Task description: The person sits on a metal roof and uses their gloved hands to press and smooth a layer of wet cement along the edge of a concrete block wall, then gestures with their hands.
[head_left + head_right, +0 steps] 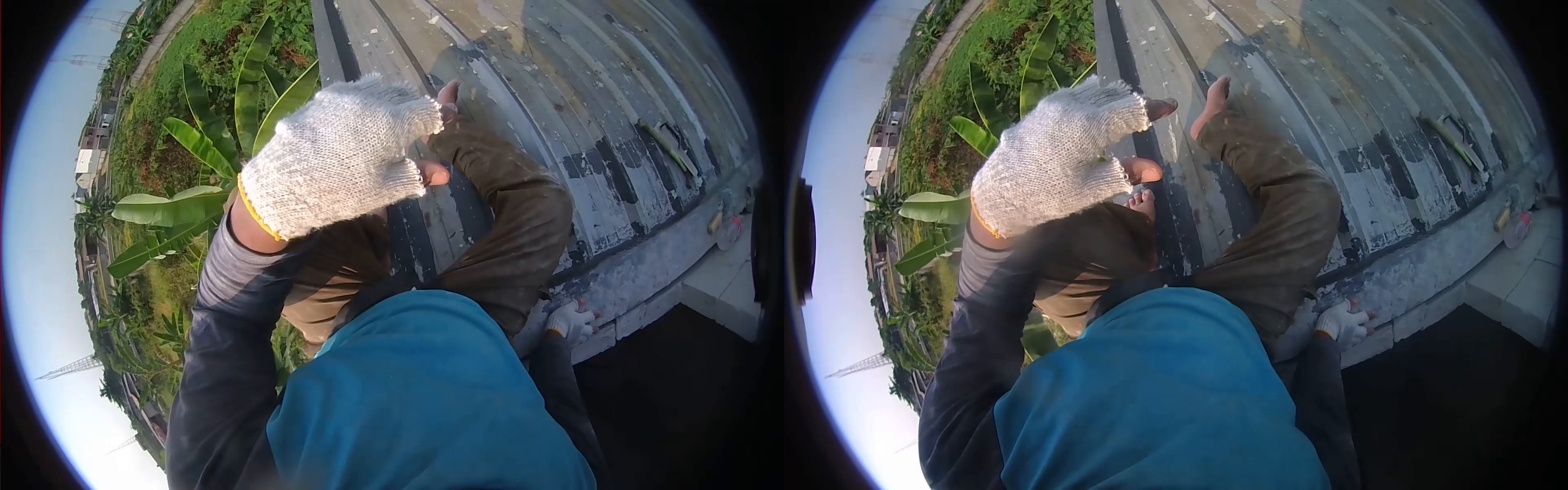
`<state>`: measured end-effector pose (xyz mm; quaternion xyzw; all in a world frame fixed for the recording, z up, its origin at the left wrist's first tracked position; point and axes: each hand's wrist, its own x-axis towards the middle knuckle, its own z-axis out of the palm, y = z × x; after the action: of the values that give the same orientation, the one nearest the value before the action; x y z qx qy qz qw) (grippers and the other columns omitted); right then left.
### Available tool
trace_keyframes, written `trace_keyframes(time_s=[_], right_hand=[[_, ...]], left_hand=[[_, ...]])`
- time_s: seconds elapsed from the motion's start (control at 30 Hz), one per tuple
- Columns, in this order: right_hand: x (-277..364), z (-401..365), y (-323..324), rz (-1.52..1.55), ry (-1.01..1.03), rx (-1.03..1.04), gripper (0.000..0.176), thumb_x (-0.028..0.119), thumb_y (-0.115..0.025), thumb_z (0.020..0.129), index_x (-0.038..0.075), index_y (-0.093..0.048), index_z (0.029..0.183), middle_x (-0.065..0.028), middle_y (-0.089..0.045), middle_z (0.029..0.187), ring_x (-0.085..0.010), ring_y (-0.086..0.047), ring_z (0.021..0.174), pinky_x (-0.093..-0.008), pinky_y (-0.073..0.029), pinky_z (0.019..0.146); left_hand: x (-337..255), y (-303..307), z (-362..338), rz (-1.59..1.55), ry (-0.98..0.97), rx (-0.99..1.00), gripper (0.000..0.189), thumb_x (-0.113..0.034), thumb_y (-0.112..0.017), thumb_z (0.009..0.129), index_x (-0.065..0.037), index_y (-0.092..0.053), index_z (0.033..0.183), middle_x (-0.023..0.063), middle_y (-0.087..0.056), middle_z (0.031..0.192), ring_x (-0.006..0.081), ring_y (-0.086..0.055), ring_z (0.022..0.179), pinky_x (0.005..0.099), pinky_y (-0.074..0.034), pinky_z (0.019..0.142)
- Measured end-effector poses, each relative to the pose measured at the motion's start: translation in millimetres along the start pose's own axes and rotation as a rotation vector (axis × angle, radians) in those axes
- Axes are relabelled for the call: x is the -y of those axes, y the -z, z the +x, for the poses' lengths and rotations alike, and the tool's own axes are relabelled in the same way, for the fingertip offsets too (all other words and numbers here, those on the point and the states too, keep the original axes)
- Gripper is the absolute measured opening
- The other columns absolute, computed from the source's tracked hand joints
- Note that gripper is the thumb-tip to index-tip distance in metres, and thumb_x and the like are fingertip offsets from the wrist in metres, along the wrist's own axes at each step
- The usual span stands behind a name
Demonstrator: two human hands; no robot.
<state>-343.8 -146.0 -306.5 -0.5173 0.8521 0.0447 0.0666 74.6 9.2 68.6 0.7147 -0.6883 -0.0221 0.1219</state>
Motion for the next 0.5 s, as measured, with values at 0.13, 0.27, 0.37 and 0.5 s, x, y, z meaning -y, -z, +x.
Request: trace_keyframes(time_s=[0.13,0.27,0.37,0.5], right_hand=[[-7,3,-7,-0.016,0.008,-0.018,0.083,0.062,-0.044,0.101,0.009,-0.026,0.162,-0.0385,-0.029,0.157,-0.0490,-0.044,0.140,-0.0558,-0.040,0.112],[-7,2,-3,-0.022,0.005,0.009,0.083,0.064,-0.041,0.102,0.009,-0.027,0.162,-0.0381,-0.029,0.157,-0.0487,-0.043,0.140,-0.0554,-0.039,0.112],[-1,-4,1,-0.022,-0.015,-0.023,0.082,0.064,-0.042,0.101,0.010,-0.028,0.162,-0.0367,-0.030,0.157,-0.0477,-0.044,0.139,-0.0545,-0.040,0.111],[4,-6,18,-0.070,-0.032,0.065,0.074,0.062,-0.050,0.098,0.010,-0.043,0.151,-0.0288,-0.048,0.141,-0.0428,-0.052,0.128,-0.0532,-0.043,0.105]], left_hand=[[3,-3,-1,-0.009,-0.025,0.006,0.059,-0.041,-0.075,0.084,-0.005,-0.064,0.131,0.0193,-0.064,0.103,0.0439,-0.062,0.100,0.0496,-0.050,0.083],[4,4,1,-0.009,0.022,0.071,0.051,-0.035,-0.071,0.088,-0.005,-0.065,0.130,0.0203,-0.064,0.103,0.0448,-0.061,0.100,0.0509,-0.049,0.084],[4,10,0,-0.020,0.046,0.061,0.040,-0.022,-0.067,0.091,-0.006,-0.066,0.128,0.0205,-0.065,0.105,0.0452,-0.061,0.099,0.0510,-0.049,0.085],[-8,3,4,-0.032,0.139,0.040,0.037,-0.013,-0.062,0.091,-0.006,-0.067,0.127,0.0212,-0.065,0.109,0.0447,-0.060,0.099,0.0506,-0.049,0.086]])
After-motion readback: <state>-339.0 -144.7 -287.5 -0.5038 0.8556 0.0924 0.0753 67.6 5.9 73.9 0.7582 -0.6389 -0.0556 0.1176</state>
